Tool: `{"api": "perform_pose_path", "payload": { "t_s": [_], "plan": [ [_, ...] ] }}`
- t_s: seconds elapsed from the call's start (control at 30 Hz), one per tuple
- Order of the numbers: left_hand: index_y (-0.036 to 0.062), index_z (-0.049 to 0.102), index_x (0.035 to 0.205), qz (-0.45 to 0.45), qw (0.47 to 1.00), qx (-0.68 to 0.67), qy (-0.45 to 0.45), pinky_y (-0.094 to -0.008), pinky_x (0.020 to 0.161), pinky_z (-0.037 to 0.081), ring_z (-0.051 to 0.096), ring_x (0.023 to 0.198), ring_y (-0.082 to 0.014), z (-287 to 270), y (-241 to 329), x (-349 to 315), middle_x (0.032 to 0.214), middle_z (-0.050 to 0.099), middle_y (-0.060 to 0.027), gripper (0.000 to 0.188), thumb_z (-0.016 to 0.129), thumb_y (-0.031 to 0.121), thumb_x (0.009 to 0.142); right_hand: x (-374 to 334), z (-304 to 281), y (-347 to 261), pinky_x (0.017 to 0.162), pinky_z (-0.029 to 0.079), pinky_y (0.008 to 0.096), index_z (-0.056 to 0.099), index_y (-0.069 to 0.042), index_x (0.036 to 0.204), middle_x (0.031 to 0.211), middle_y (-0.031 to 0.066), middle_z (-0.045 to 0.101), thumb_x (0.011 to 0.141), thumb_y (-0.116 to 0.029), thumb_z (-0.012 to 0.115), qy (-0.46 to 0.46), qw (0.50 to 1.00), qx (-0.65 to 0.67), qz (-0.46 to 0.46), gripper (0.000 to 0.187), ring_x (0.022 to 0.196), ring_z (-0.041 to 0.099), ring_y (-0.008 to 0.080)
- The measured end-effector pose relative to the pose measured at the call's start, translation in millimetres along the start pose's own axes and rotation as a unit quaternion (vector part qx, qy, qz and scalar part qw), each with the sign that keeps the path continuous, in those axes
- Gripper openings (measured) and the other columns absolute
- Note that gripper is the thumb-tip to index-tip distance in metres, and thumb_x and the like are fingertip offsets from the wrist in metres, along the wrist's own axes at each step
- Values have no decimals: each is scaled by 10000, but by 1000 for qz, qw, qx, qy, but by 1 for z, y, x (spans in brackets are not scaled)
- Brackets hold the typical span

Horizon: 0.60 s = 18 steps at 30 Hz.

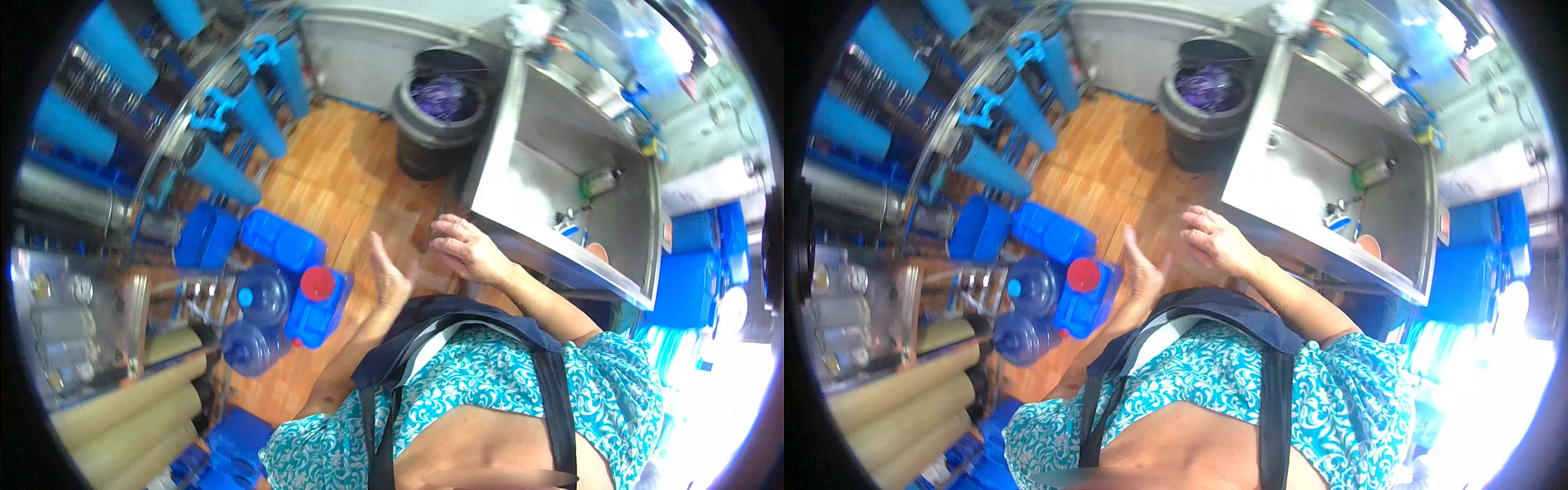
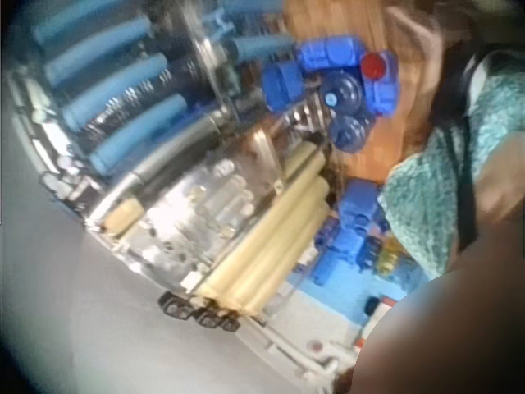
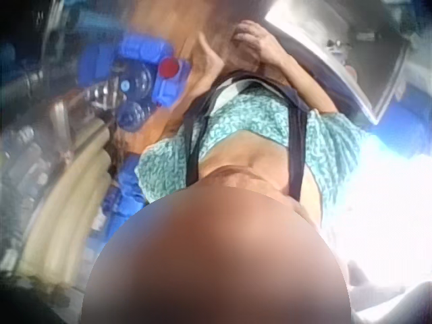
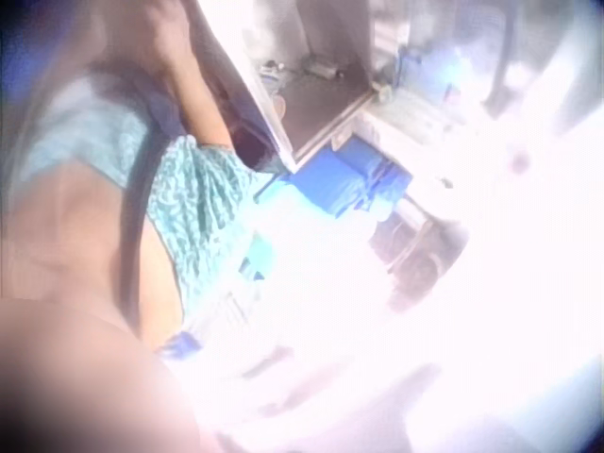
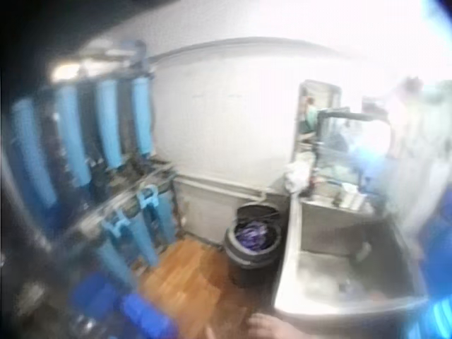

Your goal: The person picks up a large blue water jug, places it in a sink, removes the cap, scrubs the exterior with a sponge, and rinses it under running water. They then handle a smaller blue container, scrubbing and rinsing it similarly. The person moves between the sink and the floor to retrieve and place containers.

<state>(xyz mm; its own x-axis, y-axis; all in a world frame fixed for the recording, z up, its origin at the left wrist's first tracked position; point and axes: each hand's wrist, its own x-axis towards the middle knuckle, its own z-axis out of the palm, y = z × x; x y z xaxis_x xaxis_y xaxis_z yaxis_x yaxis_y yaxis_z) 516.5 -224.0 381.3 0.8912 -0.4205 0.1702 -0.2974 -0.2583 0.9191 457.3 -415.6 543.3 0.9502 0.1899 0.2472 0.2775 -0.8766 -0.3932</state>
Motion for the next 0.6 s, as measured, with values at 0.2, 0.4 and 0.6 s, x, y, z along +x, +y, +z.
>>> {"api": "perform_pose_path", "payload": {
  "t_s": [0.2, 0.4, 0.6],
  "plan": [
    [37, -70, 1574, 83, 984, -84, 130, -503, 1174, 296, 355, 1420, -425, 6, 97, 125, 1561, 239, -329, 1096, 736, 39, 830, -77, -106, 71, 1050, 463, 496, 705, -89, 1034, 1345, 164, 577, 792, -37, 738, 202, 969, -79, 115, 250, 1309, 506, 409],
    [30, 112, 1568, 127, 982, -116, 79, -456, 1112, 386, 451, 1351, -371, 98, 188, 160, 1486, 380, -293, 919, 673, -41, 842, -179, -177, 196, 1063, 446, 470, 683, -106, 1097, 1380, 175, 542, 777, -103, 755, 325, 903, -92, 266, 328, 1292, 494, 406],
    [45, 514, 1375, 200, 977, 16, -72, -523, 1151, 295, 549, 1276, -326, 201, 249, 193, 1358, 567, -183, 609, 722, 61, 804, -243, -236, 357, 1055, 449, 497, 453, -130, 1437, 1519, 264, 365, 748, -207, 793, 253, 832, -138, 475, 772, 1392, 369, 430]
  ]
}}
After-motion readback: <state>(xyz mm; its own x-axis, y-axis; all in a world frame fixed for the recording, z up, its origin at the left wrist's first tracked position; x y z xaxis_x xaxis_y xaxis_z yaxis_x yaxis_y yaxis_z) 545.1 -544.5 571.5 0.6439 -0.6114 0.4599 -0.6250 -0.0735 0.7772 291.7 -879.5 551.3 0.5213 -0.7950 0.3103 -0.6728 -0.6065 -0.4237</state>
